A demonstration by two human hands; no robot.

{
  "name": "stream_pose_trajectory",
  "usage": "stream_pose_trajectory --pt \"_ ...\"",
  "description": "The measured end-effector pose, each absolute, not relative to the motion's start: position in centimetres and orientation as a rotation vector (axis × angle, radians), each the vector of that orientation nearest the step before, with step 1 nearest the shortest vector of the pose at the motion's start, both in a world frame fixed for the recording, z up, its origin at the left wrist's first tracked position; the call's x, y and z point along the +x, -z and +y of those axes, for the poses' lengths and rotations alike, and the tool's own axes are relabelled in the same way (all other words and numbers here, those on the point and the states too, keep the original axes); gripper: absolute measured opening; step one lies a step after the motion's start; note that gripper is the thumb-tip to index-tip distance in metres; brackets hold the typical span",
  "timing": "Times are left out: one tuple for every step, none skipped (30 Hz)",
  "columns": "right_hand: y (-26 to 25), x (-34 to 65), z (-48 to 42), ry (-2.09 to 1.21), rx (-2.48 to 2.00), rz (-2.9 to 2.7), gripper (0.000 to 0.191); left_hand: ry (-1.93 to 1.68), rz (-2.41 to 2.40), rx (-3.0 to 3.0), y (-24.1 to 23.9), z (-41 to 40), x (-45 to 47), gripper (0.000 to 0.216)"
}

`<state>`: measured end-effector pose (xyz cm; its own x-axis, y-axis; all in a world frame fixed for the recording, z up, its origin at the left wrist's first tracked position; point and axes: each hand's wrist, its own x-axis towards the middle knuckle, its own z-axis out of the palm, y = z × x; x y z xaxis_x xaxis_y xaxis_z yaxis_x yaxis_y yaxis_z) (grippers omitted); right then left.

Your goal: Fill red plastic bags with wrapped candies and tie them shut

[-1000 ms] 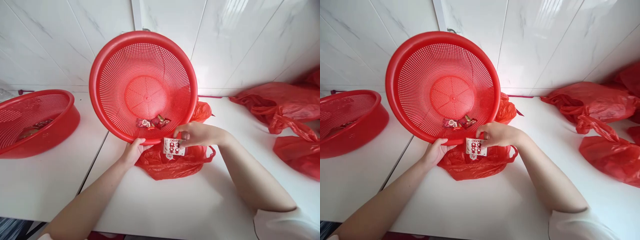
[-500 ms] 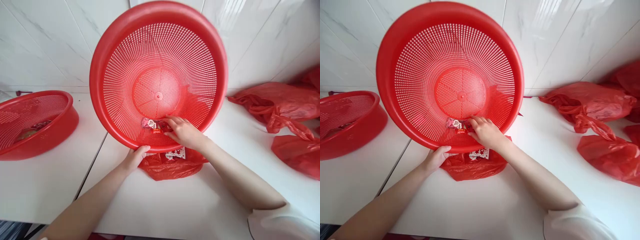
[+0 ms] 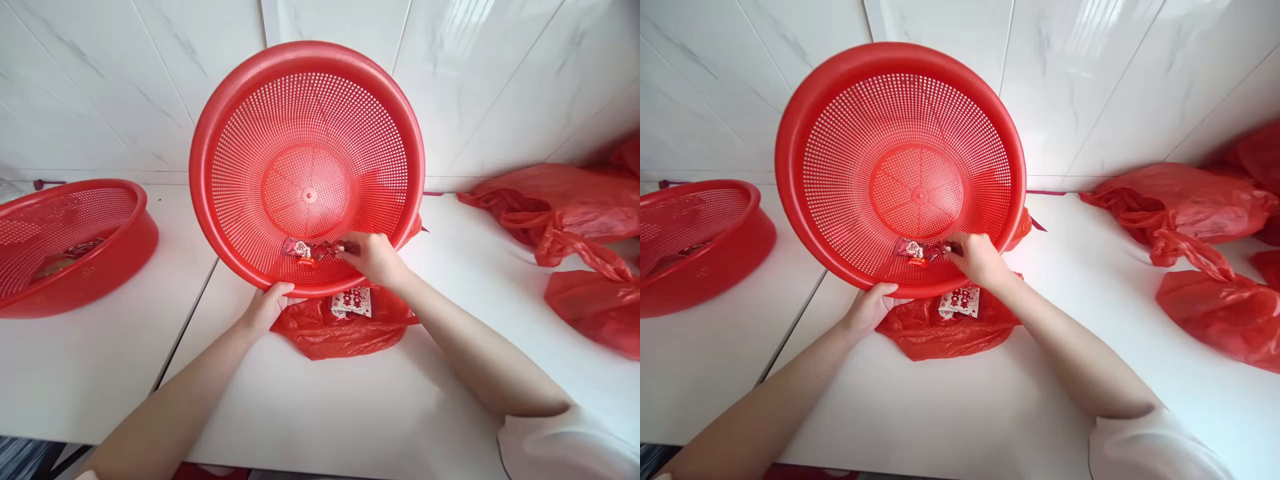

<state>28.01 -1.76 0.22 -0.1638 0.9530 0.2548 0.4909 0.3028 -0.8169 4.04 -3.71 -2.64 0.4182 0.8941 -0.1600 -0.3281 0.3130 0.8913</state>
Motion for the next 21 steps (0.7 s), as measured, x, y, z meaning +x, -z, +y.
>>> stream_pose_trajectory --pt "-0.3 28.1 -1.6 -0.915 -1.237 -1.651 0.015 -0.918 0.757 0.914 2.7 -3.5 3.9 0.048" --pt "-0.5 28.1 -1.6 -1.084 -1.165 -1.521 0.020 -0.923 0.758 0.920 2.7 -3.4 3.8 0.047" --pt "-0.7 28.1 -1.6 -1.226 -1.098 -1.403 0.025 -0.931 0.760 0.925 2.8 -3.2 3.6 0.047" --pt "-0.9 28.1 -1.6 -1.328 -1.045 -1.308 0.028 -0.944 0.762 0.928 2.9 -3.1 3.5 0.046" --pt "-1.0 28.1 -1.7 -1.394 -1.010 -1.243 0.031 -0.961 0.762 0.929 2.9 -3.0 3.4 0.046" --pt "-1.2 28.1 -1.8 -1.436 -0.986 -1.200 0.033 -0.980 0.762 0.929 2.9 -2.9 3.4 0.046" --pt "-1.2 28.0 -1.8 -1.462 -0.966 -1.173 0.034 -0.999 0.762 0.926 3.0 -2.9 3.3 0.046" --pt "-1.2 28.0 -1.9 -1.477 -0.952 -1.158 0.035 -1.013 0.763 0.921 3.0 -2.9 3.3 0.047" --pt "-1.1 27.9 -1.8 -1.482 -0.944 -1.153 0.036 -1.021 0.762 0.916 3.0 -2.9 3.3 0.047" --pt "-1.0 27.9 -1.8 -1.478 -0.939 -1.154 0.035 -1.025 0.761 0.909 3.0 -2.9 3.4 0.047" --pt "-0.8 27.9 -1.7 -1.463 -0.940 -1.160 0.035 -1.025 0.760 0.903 3.1 -2.9 3.4 0.047" --pt "-0.7 27.9 -1.7 -1.440 -0.944 -1.173 0.033 -1.023 0.759 0.899 3.1 -2.9 3.4 0.047" --pt "-0.6 27.9 -1.6 -1.414 -0.947 -1.199 0.032 -1.022 0.759 0.897 3.2 -2.9 3.4 0.047" --pt "-0.5 28.0 -1.6 -1.391 -0.948 -1.239 0.031 -1.025 0.762 0.896 3.2 -2.8 3.4 0.046" --pt "-0.5 28.0 -1.6 -1.377 -0.946 -1.292 0.030 -1.029 0.766 0.896 3.3 -2.8 3.4 0.046" --pt "-0.5 27.9 -1.7 -1.375 -0.943 -1.362 0.029 -1.032 0.771 0.893 3.3 -2.8 3.4 0.046" --pt "-0.7 27.9 -1.9 -1.379 -0.939 -1.446 0.029 -1.033 0.775 0.888 3.3 -2.8 3.4 0.046" --pt "-0.8 27.7 -2.2 -1.378 -0.934 -1.543 0.030 -1.034 0.776 0.881 3.3 -2.7 3.4 0.045" --pt "-1.1 27.5 -2.5 -1.363 -0.933 -1.644 0.031 -1.033 0.775 0.873 3.3 -2.7 3.5 0.045" --pt "-1.4 27.3 -2.9 -1.323 -0.936 -1.740 0.031 -1.032 0.772 0.866 3.2 -2.7 3.6 0.045" --pt "-1.7 27.1 -3.3 -1.255 -0.942 -1.831 0.031 -1.036 0.769 0.861 3.2 -2.7 3.6 0.044"
